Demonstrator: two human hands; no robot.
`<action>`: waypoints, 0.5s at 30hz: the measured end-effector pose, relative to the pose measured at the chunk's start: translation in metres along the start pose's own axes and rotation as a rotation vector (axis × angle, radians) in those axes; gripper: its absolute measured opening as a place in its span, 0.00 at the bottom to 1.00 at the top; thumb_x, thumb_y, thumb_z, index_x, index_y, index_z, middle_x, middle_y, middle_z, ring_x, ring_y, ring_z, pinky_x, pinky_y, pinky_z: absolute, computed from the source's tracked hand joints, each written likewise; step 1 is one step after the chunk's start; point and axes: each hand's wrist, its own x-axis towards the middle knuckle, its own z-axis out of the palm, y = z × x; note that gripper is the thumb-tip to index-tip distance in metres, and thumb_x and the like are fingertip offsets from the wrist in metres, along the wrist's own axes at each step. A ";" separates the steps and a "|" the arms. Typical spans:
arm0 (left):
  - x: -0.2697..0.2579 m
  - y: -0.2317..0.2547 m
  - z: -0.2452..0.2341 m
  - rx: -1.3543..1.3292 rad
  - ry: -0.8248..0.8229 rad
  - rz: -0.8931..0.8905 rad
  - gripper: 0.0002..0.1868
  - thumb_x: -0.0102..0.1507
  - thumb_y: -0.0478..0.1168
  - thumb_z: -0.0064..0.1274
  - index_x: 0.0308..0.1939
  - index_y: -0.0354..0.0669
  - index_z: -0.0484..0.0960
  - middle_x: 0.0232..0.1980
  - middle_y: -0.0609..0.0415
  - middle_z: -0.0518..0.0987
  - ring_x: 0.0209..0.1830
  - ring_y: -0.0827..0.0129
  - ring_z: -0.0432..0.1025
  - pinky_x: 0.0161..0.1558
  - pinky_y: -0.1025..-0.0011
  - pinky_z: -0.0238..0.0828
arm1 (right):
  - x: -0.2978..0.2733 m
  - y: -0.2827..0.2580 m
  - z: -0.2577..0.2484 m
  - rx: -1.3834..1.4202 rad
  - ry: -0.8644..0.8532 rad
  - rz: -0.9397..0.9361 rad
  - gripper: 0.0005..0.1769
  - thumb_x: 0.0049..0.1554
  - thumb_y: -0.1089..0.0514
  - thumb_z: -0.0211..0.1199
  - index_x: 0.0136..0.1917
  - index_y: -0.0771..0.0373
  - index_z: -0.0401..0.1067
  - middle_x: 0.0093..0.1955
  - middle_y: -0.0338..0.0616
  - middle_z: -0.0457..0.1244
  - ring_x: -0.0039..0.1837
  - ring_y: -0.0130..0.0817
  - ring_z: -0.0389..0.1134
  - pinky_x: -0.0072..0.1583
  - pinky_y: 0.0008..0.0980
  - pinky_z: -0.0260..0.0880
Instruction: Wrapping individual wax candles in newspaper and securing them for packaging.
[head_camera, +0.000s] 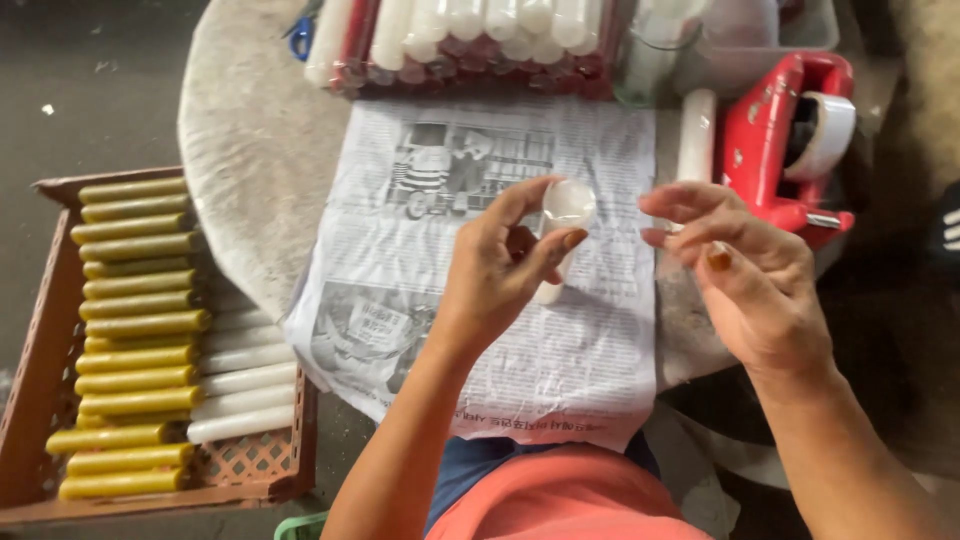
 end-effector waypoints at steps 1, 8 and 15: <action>0.001 -0.002 -0.001 0.005 0.019 0.001 0.25 0.64 0.43 0.59 0.63 0.40 0.73 0.54 0.52 0.84 0.25 0.76 0.79 0.29 0.80 0.76 | 0.009 0.001 0.006 0.004 -0.019 -0.003 0.09 0.67 0.49 0.58 0.51 0.52 0.75 0.71 0.47 0.62 0.76 0.39 0.65 0.73 0.39 0.74; 0.002 -0.003 -0.008 -0.119 -0.041 -0.043 0.32 0.61 0.42 0.62 0.68 0.40 0.71 0.55 0.54 0.80 0.28 0.80 0.72 0.32 0.80 0.73 | 0.037 0.014 0.028 0.009 -0.124 0.021 0.15 0.67 0.44 0.57 0.55 0.55 0.76 0.74 0.49 0.57 0.73 0.34 0.63 0.72 0.35 0.70; 0.002 0.019 -0.009 -0.012 -0.024 -0.127 0.46 0.47 0.62 0.63 0.65 0.45 0.73 0.54 0.51 0.80 0.27 0.80 0.72 0.29 0.78 0.73 | 0.042 0.016 0.031 -0.098 -0.061 0.016 0.16 0.66 0.43 0.57 0.51 0.55 0.77 0.71 0.49 0.58 0.72 0.32 0.60 0.69 0.33 0.68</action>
